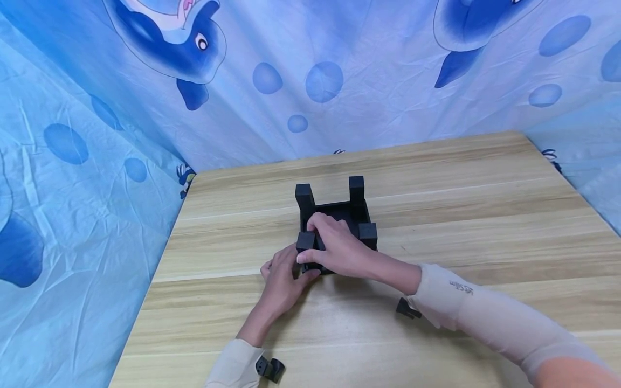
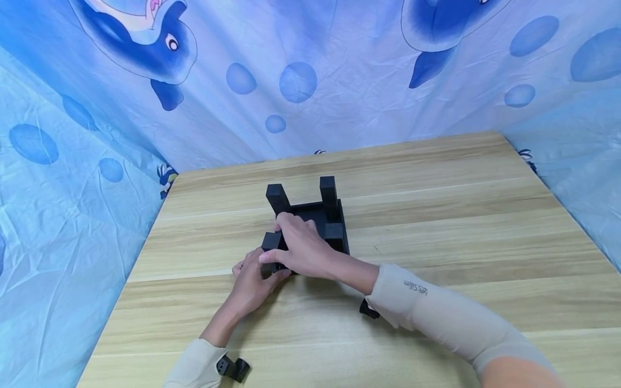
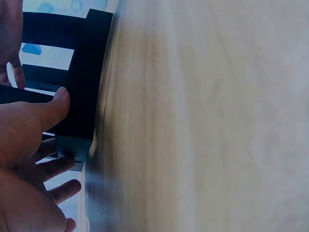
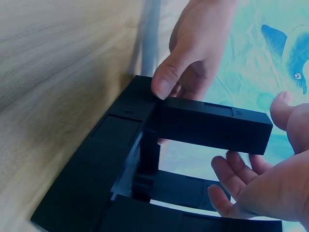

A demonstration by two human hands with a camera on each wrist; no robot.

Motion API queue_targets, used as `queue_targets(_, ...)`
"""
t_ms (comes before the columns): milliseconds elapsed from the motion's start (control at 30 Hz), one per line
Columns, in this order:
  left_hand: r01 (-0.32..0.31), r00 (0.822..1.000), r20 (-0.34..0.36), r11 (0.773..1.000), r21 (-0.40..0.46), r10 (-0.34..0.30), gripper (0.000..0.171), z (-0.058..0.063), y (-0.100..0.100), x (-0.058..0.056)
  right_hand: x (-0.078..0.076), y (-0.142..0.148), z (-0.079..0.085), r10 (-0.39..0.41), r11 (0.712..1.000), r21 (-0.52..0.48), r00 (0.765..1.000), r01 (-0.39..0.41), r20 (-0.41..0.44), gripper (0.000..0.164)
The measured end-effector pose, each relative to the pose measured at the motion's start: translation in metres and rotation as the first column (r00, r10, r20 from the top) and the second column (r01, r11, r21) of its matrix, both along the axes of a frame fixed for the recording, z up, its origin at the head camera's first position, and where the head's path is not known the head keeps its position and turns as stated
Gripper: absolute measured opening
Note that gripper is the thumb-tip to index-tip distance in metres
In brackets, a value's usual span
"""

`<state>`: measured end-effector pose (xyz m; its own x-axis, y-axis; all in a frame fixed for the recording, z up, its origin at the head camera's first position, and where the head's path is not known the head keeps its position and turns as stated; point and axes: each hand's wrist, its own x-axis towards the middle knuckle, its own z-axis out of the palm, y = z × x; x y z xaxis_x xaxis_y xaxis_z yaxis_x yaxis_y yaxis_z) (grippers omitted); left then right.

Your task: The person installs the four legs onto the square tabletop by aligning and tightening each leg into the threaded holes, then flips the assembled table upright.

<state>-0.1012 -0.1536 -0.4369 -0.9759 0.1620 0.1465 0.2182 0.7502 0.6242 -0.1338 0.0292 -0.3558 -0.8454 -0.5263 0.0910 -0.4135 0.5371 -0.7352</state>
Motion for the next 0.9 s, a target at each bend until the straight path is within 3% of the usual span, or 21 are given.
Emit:
queue_targets(133,0.000,1.000,0.016,1.000,-0.005,0.000,0.051,0.001,0.000,0.000,0.001,0.005,0.005,0.093,0.996,-0.005,0.995,-0.094,-0.042,0.055)
queue_targets(267,-0.006,1.000,0.021,1.000,-0.016,0.006,0.050,0.001,0.001,0.000,-0.001,0.007,0.010,0.163,0.987,0.012,0.983,-0.163,-0.079,0.045)
queue_targets(467,-0.009,1.000,0.027,1.000,-0.016,0.010,0.054,0.001,0.001,0.000,-0.002,0.006,0.010,0.158,0.987,-0.001,0.983,-0.159,-0.093,0.033)
queue_targets(733,-0.003,1.000,0.017,1.000,-0.019,0.004,0.052,0.002,0.001,0.000,-0.004,0.001,0.009,0.176,0.984,0.024,0.978,-0.175,-0.114,0.034)
queue_targets(900,-0.010,1.000,0.021,1.000,-0.014,0.011,0.052,0.002,0.001,0.001,-0.005,-0.003,0.002,0.089,0.996,0.016,0.988,-0.088,-0.128,0.029)
